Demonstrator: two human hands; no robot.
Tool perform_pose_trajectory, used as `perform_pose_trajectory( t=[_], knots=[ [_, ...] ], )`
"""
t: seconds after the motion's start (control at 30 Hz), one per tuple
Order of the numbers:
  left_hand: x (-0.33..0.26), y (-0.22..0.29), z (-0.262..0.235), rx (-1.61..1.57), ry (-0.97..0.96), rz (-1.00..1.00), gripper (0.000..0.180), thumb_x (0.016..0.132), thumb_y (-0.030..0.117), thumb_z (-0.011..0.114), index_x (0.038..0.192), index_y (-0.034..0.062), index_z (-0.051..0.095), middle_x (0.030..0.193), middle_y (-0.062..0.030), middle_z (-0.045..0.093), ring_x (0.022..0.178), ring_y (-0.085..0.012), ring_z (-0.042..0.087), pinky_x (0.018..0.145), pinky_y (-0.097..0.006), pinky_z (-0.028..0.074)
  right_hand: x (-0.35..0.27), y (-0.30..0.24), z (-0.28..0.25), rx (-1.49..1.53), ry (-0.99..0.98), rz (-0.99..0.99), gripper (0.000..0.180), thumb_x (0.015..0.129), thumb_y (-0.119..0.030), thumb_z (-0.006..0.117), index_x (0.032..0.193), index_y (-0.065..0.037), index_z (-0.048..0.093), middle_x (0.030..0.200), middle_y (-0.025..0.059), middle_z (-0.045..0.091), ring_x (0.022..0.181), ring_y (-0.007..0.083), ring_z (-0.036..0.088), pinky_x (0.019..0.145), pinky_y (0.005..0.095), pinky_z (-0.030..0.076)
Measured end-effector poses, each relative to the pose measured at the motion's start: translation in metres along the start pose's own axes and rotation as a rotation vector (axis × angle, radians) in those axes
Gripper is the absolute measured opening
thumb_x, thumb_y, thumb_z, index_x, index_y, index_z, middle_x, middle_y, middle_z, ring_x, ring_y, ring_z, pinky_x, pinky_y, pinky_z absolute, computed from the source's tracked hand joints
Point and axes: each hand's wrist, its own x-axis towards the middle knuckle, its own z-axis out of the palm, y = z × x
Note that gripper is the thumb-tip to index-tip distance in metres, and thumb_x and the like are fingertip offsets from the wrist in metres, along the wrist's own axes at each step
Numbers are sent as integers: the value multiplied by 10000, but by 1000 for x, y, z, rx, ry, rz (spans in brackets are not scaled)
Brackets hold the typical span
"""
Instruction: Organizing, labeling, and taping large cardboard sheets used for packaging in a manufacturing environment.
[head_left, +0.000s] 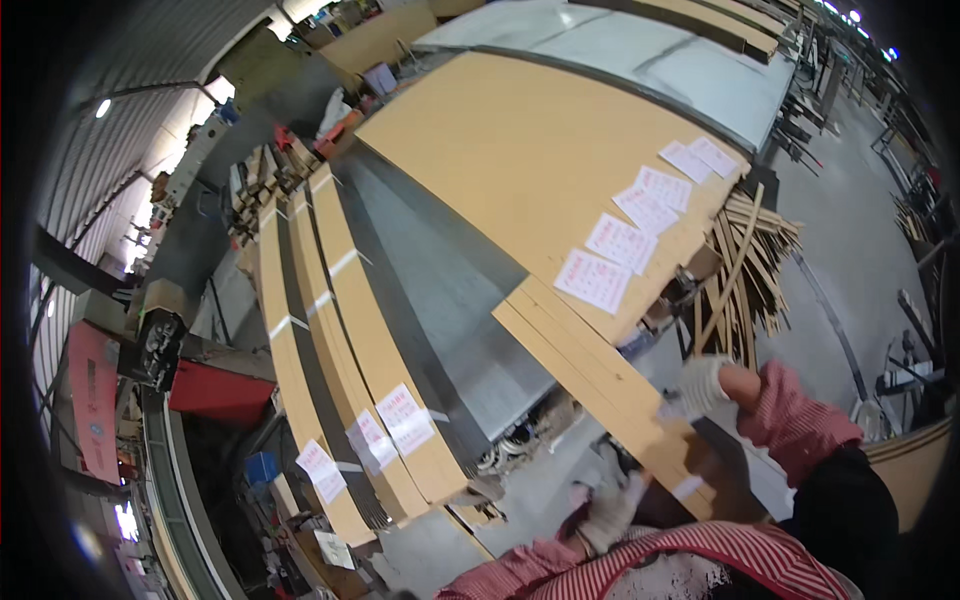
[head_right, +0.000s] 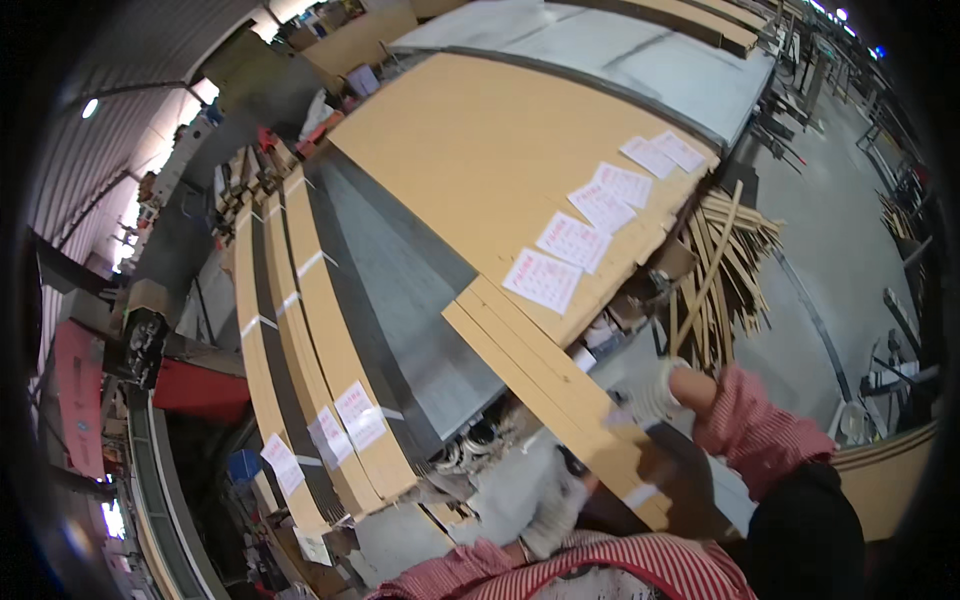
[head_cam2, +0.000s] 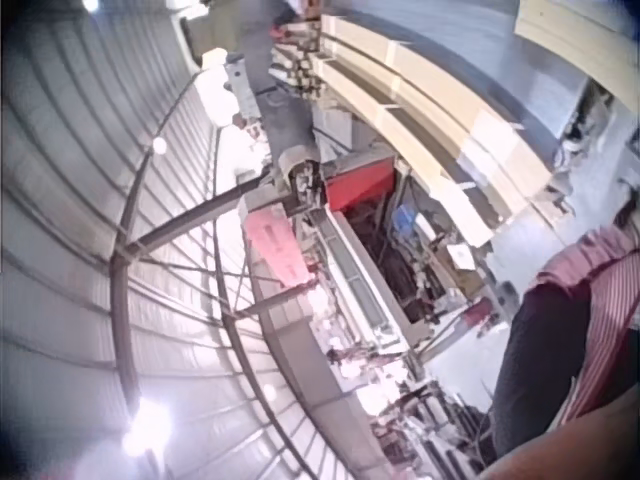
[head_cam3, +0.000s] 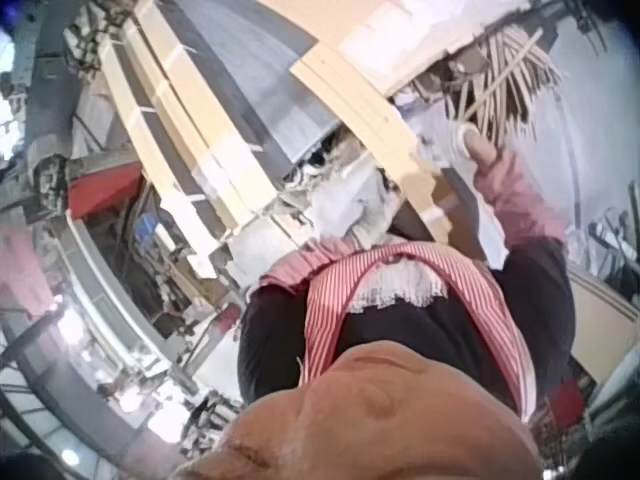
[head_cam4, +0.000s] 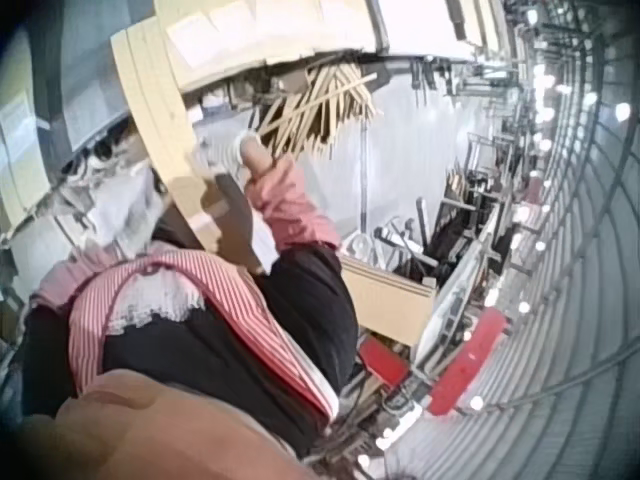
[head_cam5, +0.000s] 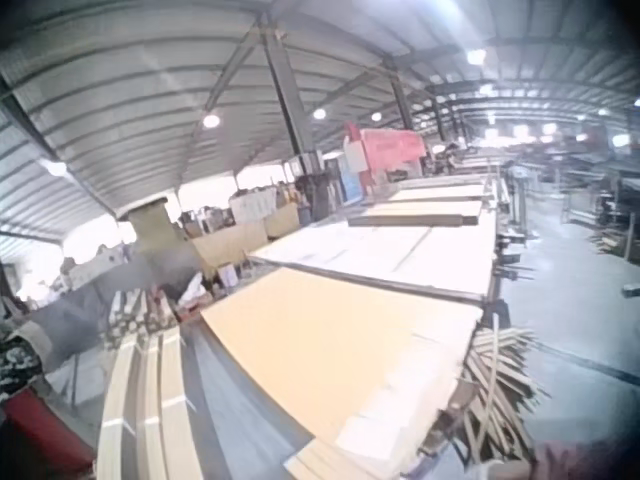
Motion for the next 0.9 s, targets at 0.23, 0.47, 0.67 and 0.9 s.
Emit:
perform_pose_trajectory(
  t=[0.23, 0.47, 0.67, 0.9],
  knots=[
    [45, -25, 10, -1241, 151, -408, 274, 838, 126, 536, 1073, 2, 469, 967, -74, 580, 743, -155, 583, 659, -275, 478, 29, -2, 17, 32, 303, 380, 627, 793, -523, 506, 1036, 54, 536, 904, 244, 601, 860, 354, 596, 735, 366, 466],
    [68, 18, -58, -774, 363, 203, 106, 809, 58, 602, 903, 11, 587, 797, -26, 604, 634, -85, 548, 606, -202, 456, 44, -13, -28, 164, 396, -566, 623, 818, -418, 572, 1257, -24, 371, 855, 165, 622, 831, 238, 612, 717, 351, 480],
    [59, -98, -17, -577, 170, -364, 156, 794, 172, 642, 826, 49, 552, 692, -15, 547, 570, -80, 514, 492, -198, 423, 68, 45, -39, -211, 32, -35, 451, 827, -430, 538, 1045, -39, 592, 822, 112, 632, 707, 187, 597, 673, 307, 490],
    [83, -147, 29, -1027, -311, -484, 383, 793, 431, 614, 971, 93, 586, 661, 19, 548, 551, -54, 473, 453, -189, 372, 83, 112, 60, 747, 321, -269, 710, 754, -501, 615, 1200, 26, 447, 1089, 138, 561, 971, 175, 539, 848, 307, 442]
  ],
)
